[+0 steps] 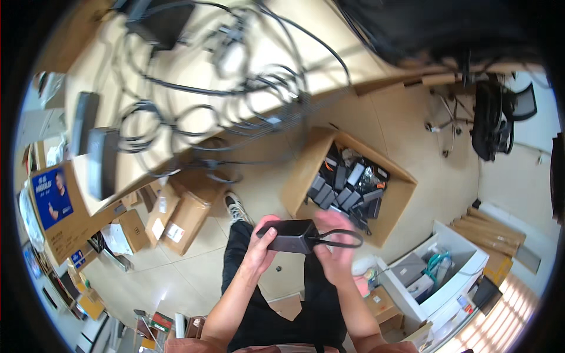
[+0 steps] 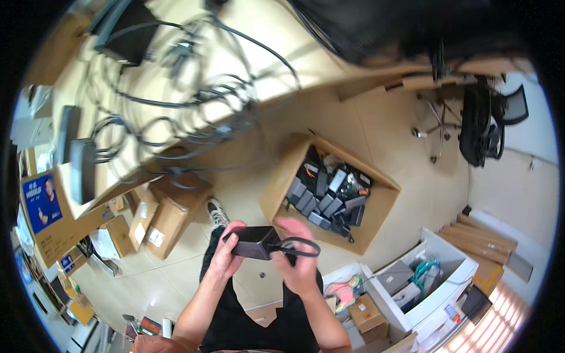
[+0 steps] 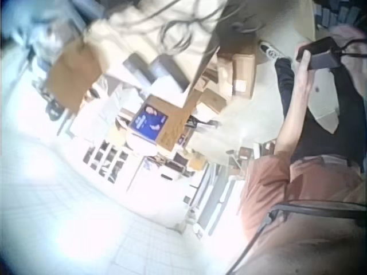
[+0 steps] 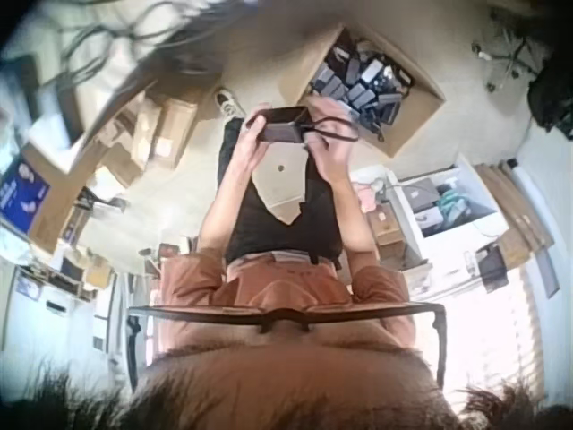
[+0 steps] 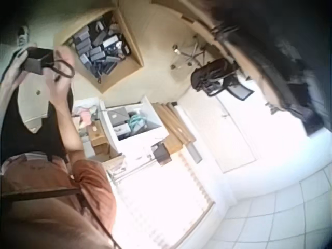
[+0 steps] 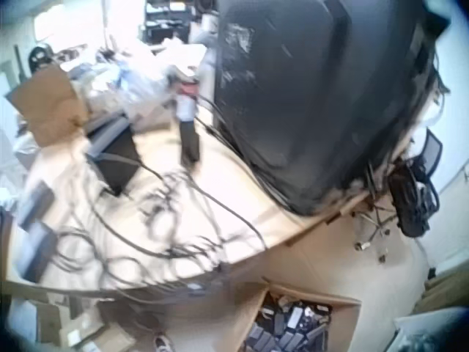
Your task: Connecting and organizing power banks and charging cables on a desk.
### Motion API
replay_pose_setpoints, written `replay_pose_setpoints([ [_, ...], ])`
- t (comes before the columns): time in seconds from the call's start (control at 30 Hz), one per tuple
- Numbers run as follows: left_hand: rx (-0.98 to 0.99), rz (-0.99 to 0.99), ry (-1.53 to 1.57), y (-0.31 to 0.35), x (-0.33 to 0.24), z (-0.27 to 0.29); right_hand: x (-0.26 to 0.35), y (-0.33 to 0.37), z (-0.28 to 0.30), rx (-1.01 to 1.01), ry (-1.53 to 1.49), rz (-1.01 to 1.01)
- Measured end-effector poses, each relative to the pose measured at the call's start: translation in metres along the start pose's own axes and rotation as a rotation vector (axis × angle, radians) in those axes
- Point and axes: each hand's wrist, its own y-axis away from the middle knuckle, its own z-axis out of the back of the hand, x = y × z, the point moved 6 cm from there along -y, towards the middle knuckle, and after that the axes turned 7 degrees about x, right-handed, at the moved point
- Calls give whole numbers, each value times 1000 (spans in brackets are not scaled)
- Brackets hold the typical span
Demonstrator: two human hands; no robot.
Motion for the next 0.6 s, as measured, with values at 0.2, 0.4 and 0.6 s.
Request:
replay_pose_setpoints([
  [0.2, -178, -435, -268, 98, -175, -9, 178, -39, -107, 145, 871, 395],
  [0.4, -281, -508, -622, 166, -285, -19, 193, -60, -234, 788, 830, 68],
  [0.6, -157, -542, -608, 186, -343, -32, 190, -56, -258, 829, -69, -544],
])
